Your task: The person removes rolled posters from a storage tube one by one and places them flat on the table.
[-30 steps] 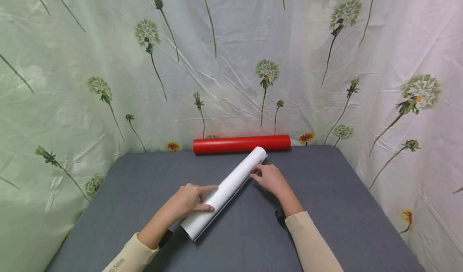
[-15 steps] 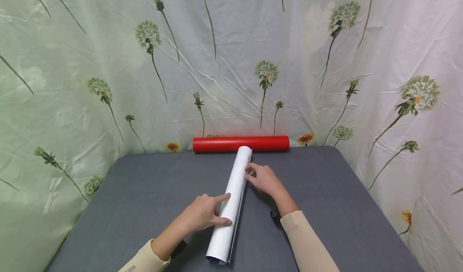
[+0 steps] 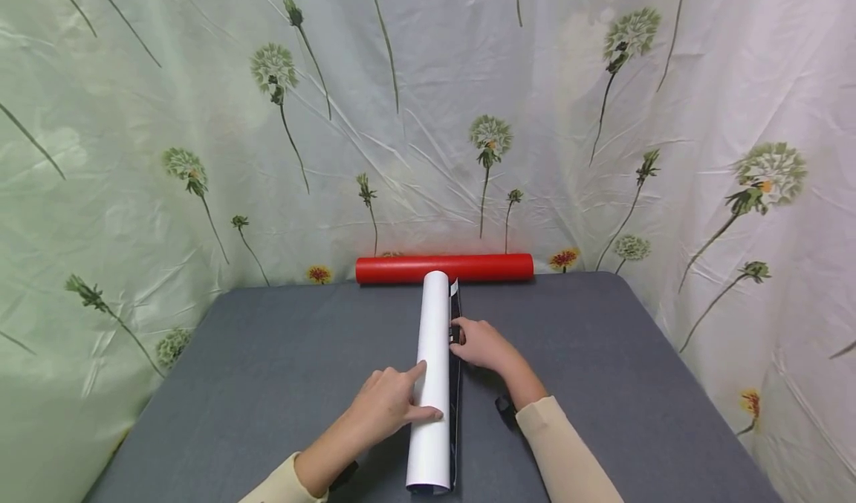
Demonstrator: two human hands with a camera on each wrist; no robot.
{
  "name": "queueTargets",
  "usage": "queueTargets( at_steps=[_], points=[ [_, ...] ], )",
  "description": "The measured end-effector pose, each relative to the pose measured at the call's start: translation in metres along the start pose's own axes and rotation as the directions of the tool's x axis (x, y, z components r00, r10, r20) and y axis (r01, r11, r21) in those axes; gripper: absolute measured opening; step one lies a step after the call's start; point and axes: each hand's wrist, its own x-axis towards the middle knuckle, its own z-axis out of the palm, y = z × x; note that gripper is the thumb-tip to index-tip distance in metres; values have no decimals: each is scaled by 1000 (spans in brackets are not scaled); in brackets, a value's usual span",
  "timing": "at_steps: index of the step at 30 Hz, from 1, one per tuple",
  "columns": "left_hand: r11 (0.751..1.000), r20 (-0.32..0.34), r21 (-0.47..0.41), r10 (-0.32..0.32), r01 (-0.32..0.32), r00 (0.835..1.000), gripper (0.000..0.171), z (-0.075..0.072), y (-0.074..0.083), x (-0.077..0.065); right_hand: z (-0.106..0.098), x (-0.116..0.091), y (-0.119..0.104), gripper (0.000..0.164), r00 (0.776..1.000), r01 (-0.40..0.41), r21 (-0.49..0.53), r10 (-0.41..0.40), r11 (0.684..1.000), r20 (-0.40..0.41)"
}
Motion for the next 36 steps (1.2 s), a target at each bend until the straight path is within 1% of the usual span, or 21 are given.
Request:
queueTargets(
  at_steps=[2,4,5,7,9,10,12,14,17,20,22,24,26,28,31,33,34,36],
  points=[
    [998,-20,54,41,-40,999,81,-1,-3,1,0,-2,1,55,1000,0,-8,0,1000,21],
    [990,-18,106,98,-96,995,81,-4,-7,2,0,-2,2,57,999,13,-28,-13,1000,29],
    [983,-9,127,134,-132,991,79,-5,-9,3,0,-2,3,57,999,16,-33,-15,999,32],
    [973,28,133,188,-190,982,74,-8,-14,6,1,-1,5,56,999,26,-42,-24,999,36],
    [965,73,123,225,-233,972,64,-9,-18,7,1,-1,6,56,999,39,-56,-37,998,38],
    [962,81,119,237,-245,968,58,-9,-20,8,1,0,7,55,999,37,-61,-35,997,42],
    [963,65,110,241,-247,968,50,-9,-23,8,1,-1,7,55,999,28,-67,-25,997,49],
    [963,20,125,236,-237,971,45,-8,-25,9,0,0,7,56,998,9,-68,-6,998,56],
    [962,-45,174,219,-209,975,45,-6,-25,11,-1,0,6,57,998,-17,-61,21,998,65],
    [948,-70,253,219,-195,973,48,-3,-27,12,-3,0,6,57,997,-21,-48,24,999,69],
    [940,-92,284,225,-191,970,49,-1,-29,13,-4,0,7,57,998,-8,-44,11,999,68],
    [935,-131,302,232,-184,964,46,1,-32,14,-4,0,8,57,998,5,-36,-2,999,63],
    [937,-169,299,240,-182,956,42,0,-35,15,-6,0,9,58,998,12,-36,-10,999,58],
    [935,-194,300,253,-188,948,38,0,-38,16,-7,0,11,58,998,19,-37,-17,999,58],
    [931,-191,300,272,-208,943,28,-1,-41,17,-9,-1,13,58,997,22,-37,-19,999,70],
    [932,-176,296,269,-209,947,16,-1,-43,16,-10,-1,15,58,997,33,-41,-30,999,75],
    [934,-169,293,262,-206,950,13,-1,-44,16,-10,-1,16,58,997,38,-43,-35,998,76],
    [937,-154,291,243,-191,958,18,-1,-45,15,-11,-2,18,58,996,51,-52,-47,997,74]
  ],
)
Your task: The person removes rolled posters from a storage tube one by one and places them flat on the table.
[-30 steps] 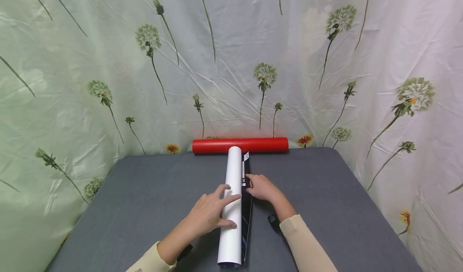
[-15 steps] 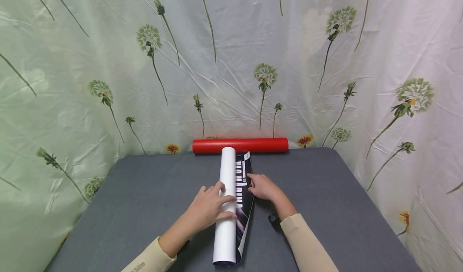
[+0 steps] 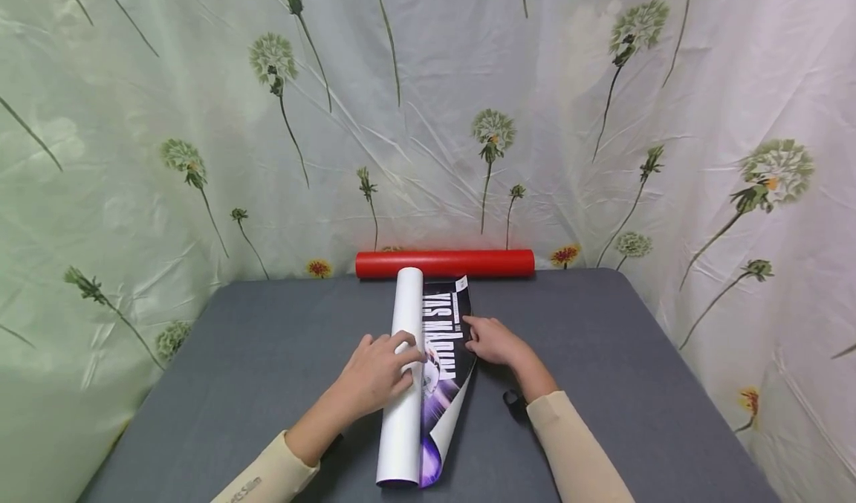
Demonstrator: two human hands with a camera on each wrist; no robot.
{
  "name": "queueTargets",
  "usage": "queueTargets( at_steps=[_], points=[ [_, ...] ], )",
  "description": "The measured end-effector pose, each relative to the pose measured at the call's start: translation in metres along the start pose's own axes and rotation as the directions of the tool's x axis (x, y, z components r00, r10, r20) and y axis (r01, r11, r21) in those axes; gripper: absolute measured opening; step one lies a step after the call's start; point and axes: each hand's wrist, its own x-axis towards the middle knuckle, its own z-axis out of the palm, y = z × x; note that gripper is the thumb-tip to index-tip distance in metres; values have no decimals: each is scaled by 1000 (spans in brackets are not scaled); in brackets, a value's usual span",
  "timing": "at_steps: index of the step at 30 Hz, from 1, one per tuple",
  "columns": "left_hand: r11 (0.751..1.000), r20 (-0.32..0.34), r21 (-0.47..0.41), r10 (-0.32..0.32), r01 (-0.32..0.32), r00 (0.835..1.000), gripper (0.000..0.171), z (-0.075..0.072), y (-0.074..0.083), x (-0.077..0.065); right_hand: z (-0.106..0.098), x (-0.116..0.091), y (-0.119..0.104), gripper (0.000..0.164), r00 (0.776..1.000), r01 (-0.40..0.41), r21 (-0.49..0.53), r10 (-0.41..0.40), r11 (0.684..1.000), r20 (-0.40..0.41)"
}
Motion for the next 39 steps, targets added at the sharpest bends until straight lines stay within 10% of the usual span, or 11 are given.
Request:
queueTargets(
  at_steps=[39],
  points=[
    [978,42,-94,-185,188,982,21,0,-35,-20,-15,-18,28,56,999,-32,50,31,998,36]
  ],
)
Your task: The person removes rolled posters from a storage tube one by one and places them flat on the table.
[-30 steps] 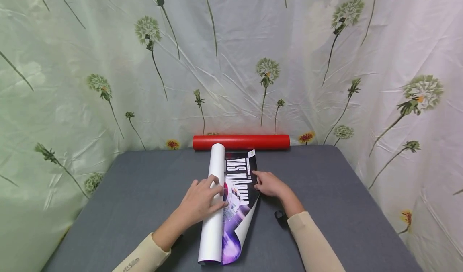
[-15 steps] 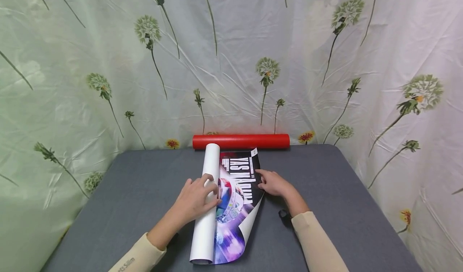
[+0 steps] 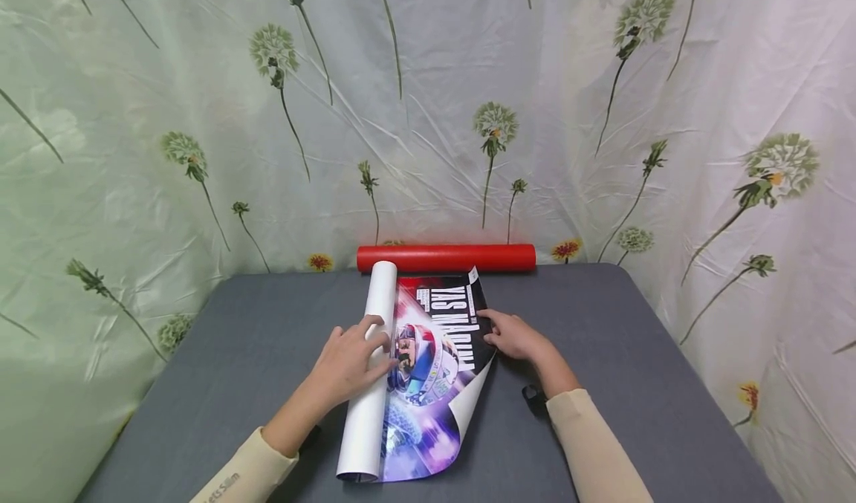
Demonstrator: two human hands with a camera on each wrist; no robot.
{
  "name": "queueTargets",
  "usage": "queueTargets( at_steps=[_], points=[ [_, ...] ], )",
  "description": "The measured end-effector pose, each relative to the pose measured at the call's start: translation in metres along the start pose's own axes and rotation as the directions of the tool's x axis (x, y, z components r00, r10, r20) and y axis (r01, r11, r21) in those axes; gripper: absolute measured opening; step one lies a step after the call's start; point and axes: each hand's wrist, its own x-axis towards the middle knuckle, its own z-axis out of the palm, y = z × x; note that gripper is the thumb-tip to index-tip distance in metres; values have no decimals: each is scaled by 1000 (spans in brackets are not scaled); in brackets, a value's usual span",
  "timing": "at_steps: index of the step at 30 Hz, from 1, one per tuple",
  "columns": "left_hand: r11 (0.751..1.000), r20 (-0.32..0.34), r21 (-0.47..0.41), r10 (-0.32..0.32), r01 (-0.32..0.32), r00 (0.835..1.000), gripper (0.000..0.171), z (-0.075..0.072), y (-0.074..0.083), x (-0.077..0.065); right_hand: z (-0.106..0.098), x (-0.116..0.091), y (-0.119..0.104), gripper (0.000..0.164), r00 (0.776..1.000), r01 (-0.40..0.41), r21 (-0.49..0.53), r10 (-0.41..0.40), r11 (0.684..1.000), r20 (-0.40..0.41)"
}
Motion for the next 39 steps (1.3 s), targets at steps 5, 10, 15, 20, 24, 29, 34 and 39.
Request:
queueTargets(
  at_steps=[5,10,15,20,24,29,34,39],
  points=[
    [999,8,22,24,-24,1000,22,0,-3,-1,-1,-1,0,56,1000,-14,-15,14,1000,11],
    [1000,33,24,15,-15,999,22,2,-5,-1,-2,-3,0,68,999,-19,-10,20,1000,42],
    [1000,18,8,-29,29,999,27,-1,-10,-3,-4,-6,4,77,997,-12,22,10,1000,76],
    [999,7,12,-34,34,999,20,-5,-14,-3,-4,-6,7,77,997,-3,36,0,999,83],
    [999,36,47,-27,25,999,20,-5,-16,-3,-6,-7,7,78,996,-7,40,4,999,86],
    [997,42,74,-37,34,998,19,-5,-16,-4,-8,-9,8,77,996,-22,39,19,999,82],
    [997,27,46,-69,68,997,24,-7,-18,-5,-10,-12,11,77,996,-35,40,32,999,81],
    [996,31,71,-59,56,998,20,-8,-19,-5,-14,-16,14,77,997,-32,37,29,999,78]
  ],
)
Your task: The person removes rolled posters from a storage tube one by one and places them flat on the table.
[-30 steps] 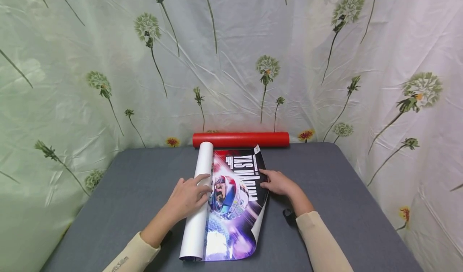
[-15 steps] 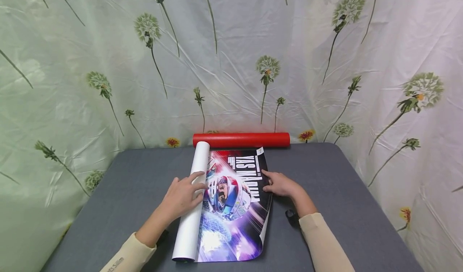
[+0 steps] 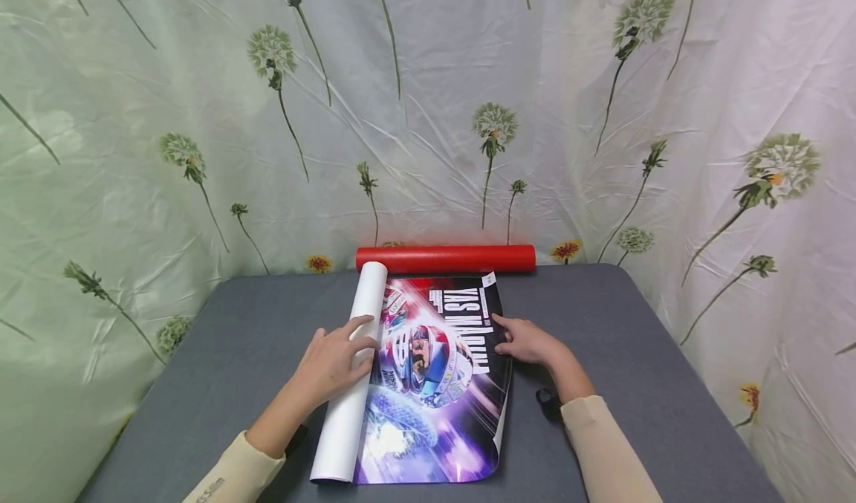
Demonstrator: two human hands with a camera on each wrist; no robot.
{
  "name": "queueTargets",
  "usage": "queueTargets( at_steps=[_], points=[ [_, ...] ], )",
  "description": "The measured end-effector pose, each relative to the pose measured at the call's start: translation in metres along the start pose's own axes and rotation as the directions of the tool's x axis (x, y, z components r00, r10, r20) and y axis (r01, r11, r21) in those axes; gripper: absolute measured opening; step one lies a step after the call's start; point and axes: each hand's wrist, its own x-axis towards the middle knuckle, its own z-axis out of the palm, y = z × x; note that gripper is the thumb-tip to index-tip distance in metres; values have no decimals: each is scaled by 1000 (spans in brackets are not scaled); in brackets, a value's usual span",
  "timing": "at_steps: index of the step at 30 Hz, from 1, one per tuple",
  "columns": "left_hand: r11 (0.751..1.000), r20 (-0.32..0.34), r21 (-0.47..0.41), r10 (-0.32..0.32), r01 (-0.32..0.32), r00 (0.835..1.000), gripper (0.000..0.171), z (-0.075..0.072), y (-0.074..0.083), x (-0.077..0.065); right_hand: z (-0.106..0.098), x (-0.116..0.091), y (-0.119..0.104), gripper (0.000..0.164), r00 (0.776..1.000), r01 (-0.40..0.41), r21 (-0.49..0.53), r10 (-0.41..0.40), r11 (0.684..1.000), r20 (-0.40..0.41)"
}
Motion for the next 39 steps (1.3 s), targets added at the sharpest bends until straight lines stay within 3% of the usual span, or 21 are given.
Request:
queueTargets(
  at_steps=[13,22,30,39],
  points=[
    [1000,-8,-17,4,-4,1000,22,2,0,-2,-6,-6,7,77,999,-37,-12,37,999,-4],
    [999,-12,43,30,-30,999,21,3,-3,-3,-9,-9,11,77,999,-41,0,41,999,-1],
    [1000,1,-21,2,-2,1000,23,3,-4,-3,-11,-11,15,78,999,-47,-35,48,998,5],
    [1000,-13,-9,18,-18,1000,15,2,-8,-3,-14,-12,20,77,1000,-30,0,30,1000,6]
  ],
)
